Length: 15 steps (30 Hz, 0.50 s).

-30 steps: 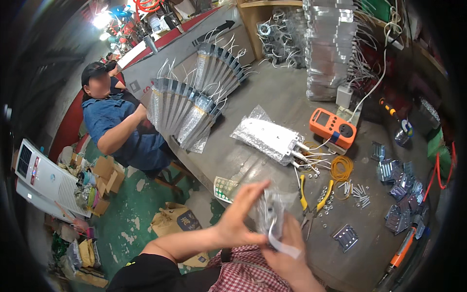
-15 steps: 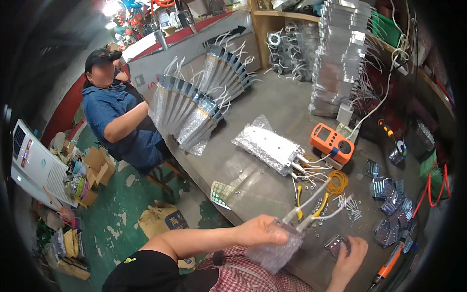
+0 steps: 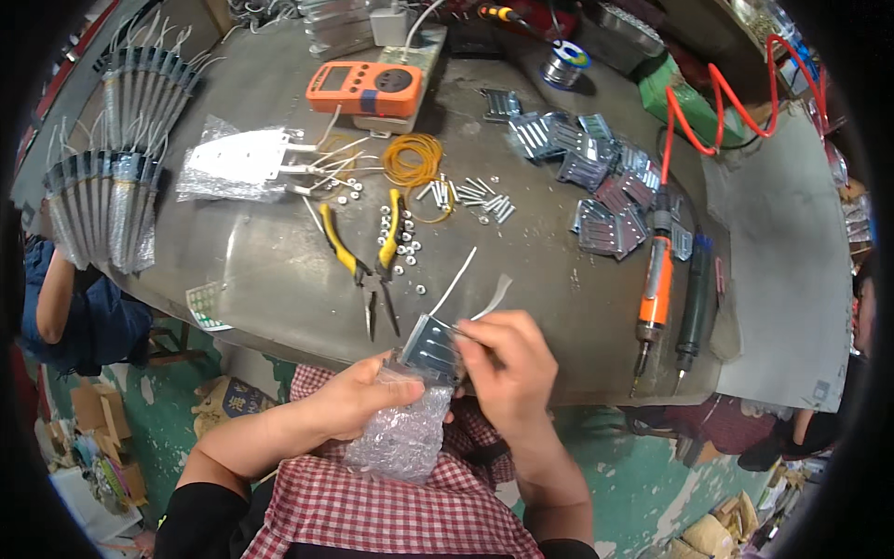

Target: Assembling electronic components using a power screwdriver.

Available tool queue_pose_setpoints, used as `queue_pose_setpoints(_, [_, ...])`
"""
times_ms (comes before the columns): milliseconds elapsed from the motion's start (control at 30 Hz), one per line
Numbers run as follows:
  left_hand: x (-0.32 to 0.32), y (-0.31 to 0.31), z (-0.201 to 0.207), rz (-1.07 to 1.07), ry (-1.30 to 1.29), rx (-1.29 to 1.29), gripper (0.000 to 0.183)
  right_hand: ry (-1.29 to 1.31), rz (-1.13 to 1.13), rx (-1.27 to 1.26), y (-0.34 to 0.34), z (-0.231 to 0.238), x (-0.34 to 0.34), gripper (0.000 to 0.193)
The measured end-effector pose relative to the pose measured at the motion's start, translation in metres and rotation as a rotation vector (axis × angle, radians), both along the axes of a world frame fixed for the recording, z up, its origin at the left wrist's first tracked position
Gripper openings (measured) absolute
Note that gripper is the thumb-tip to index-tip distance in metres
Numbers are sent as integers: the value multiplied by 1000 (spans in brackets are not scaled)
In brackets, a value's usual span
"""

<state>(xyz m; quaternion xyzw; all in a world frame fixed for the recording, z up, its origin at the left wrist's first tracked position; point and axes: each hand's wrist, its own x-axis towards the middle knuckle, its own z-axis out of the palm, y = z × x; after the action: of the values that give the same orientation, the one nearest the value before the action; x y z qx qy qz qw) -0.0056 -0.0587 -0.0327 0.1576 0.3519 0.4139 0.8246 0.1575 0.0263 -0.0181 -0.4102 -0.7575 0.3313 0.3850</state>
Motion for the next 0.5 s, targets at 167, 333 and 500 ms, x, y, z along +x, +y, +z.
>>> queue_pose_setpoints(167, [14,0,-9,18,114,173,41,-109,-1,185,-1,3,-1,17])
queue_pose_setpoints(333, [5,-2,-5,107,108,37,53,-52,251,52,43,-3,4,12])
queue_pose_setpoints(500, [-14,7,14,373,195,122,59,-409,159,451,124,-17,-1,13])
